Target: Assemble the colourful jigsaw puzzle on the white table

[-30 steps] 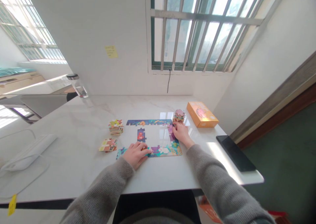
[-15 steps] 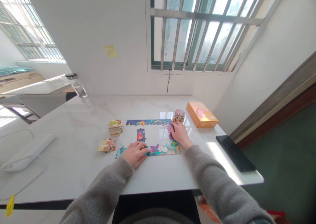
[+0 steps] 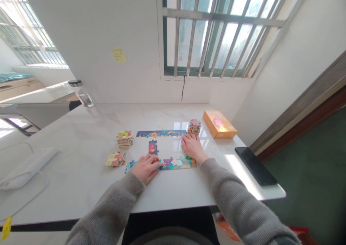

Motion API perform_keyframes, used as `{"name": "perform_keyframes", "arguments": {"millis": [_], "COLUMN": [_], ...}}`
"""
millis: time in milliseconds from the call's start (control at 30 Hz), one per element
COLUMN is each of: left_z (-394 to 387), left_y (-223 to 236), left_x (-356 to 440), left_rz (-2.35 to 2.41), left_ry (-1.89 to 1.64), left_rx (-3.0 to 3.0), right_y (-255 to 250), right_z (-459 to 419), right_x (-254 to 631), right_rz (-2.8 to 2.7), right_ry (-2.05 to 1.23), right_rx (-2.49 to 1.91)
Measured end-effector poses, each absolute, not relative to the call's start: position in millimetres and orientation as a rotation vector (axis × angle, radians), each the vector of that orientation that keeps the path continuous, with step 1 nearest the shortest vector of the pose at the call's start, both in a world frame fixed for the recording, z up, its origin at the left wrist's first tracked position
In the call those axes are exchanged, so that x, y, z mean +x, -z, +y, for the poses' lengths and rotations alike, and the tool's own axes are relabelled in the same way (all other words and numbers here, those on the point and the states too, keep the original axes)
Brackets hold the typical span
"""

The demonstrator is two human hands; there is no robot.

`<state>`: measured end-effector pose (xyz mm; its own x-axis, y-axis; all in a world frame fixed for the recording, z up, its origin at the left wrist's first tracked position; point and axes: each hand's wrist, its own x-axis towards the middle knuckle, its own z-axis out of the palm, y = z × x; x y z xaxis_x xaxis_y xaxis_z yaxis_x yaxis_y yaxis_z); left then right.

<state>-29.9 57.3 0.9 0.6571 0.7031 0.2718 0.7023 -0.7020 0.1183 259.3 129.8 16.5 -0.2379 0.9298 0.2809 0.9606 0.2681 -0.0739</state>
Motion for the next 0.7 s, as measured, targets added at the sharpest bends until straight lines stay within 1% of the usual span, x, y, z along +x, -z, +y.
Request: {"name": "perform_keyframes", "arguments": {"millis": [233, 400, 600, 700], "left_z": [57, 64, 112, 142], "left_y": [3, -9, -39, -48], "left_x": [-30, -18, 23, 38], "left_rz": [1.248, 1.245, 1.413, 1.679], "left_ry": [-0.453, -0.361, -0.128, -0.052], "left_rx": [2.858, 2.852, 2.755, 2.611], "right_y": [-17, -12, -8, -7], "right_z": [122, 122, 123, 124], "right_x": [246, 243, 244, 245], "right_rz": [-2.282, -2.254, -2.209, -2.192], "right_ry": [0.205, 0.163, 0.127, 0.133], "right_rx": [-1.821, -1.84, -1.821, -1.79]}}
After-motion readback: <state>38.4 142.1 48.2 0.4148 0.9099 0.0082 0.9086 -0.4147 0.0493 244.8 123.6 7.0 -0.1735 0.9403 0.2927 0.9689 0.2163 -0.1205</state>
